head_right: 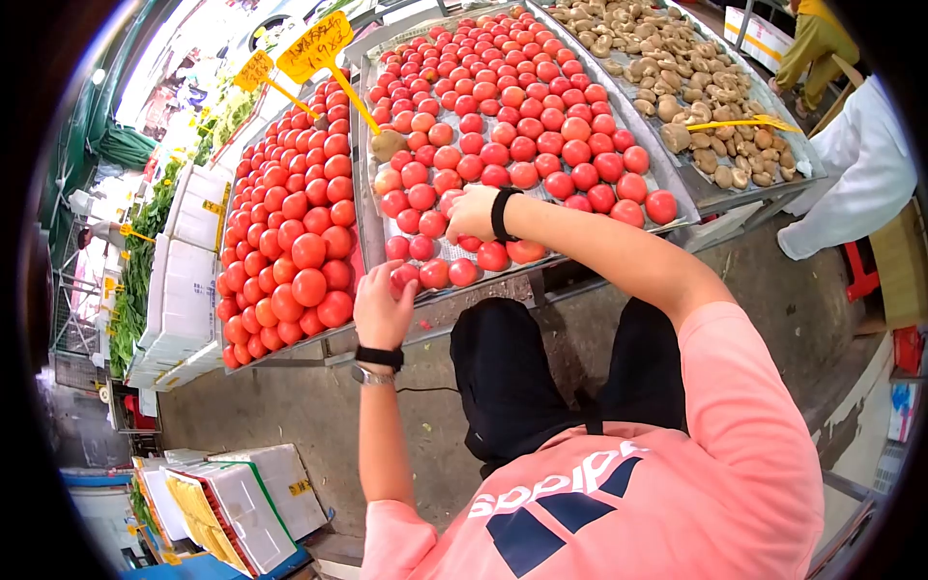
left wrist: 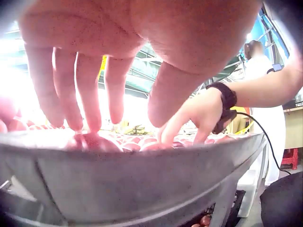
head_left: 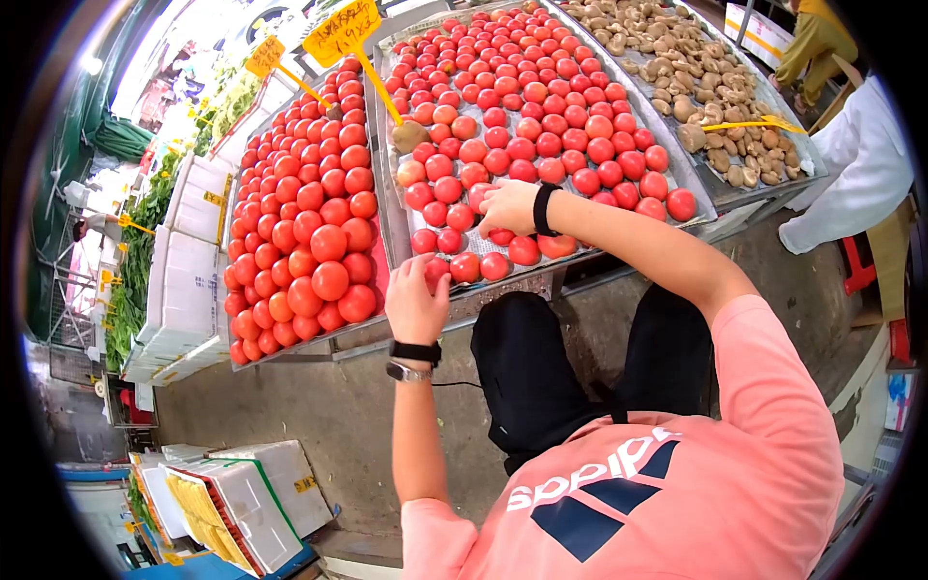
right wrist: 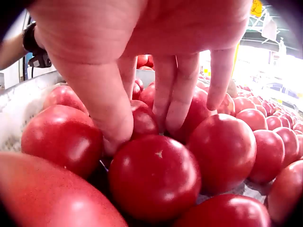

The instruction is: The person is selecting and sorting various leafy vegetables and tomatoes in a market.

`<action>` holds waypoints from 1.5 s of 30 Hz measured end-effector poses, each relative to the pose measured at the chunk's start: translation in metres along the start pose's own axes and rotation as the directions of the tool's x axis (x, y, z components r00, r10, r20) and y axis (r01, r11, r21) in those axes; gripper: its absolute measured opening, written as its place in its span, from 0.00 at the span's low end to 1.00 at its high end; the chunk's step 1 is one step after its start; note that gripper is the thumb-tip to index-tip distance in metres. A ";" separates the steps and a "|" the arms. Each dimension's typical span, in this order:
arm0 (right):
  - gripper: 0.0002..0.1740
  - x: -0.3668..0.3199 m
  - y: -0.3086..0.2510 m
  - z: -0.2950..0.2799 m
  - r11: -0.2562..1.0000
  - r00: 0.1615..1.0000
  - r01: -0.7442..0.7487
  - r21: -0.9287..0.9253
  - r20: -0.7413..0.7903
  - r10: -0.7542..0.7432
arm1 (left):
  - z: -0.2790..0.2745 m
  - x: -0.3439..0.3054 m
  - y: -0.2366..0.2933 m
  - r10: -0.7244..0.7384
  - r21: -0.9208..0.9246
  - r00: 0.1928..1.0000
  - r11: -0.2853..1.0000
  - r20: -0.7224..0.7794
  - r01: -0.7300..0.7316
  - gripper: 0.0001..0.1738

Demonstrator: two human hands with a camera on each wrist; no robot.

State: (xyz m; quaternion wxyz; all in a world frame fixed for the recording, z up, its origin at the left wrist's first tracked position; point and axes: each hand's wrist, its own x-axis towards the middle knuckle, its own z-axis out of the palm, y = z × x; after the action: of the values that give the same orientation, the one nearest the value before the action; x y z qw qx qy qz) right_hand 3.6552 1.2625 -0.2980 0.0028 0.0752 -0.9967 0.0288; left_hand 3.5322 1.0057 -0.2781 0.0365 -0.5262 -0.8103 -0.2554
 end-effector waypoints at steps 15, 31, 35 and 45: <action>0.22 0.024 -0.018 0.010 0.971 0.997 -0.052 -0.234 -0.066 0.038 | 0.045 -0.038 0.012 -0.027 -0.004 0.977 1.000 -0.211 0.027 0.24; 0.32 0.018 -0.006 -0.013 0.898 0.991 -0.041 0.438 -0.097 0.092 | 0.046 -0.038 0.010 -0.023 0.029 0.981 0.999 -0.192 0.029 0.24; 0.24 -0.003 0.025 -0.035 0.927 0.977 -0.206 0.313 0.112 0.180 | 0.047 -0.039 0.011 -0.027 0.037 0.981 0.999 -0.193 0.035 0.24; 0.13 -0.033 0.019 -0.018 0.987 0.985 -0.157 0.039 0.074 0.153 | 0.047 -0.038 0.011 -0.018 0.036 0.979 0.999 -0.204 0.026 0.23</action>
State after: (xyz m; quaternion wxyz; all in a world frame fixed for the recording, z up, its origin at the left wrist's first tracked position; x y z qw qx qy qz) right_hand 3.6846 1.2875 -0.2819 -0.0366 -0.0016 -0.9982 0.0483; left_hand 3.5688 0.9987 -0.3272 0.1267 -0.4876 -0.8128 -0.2924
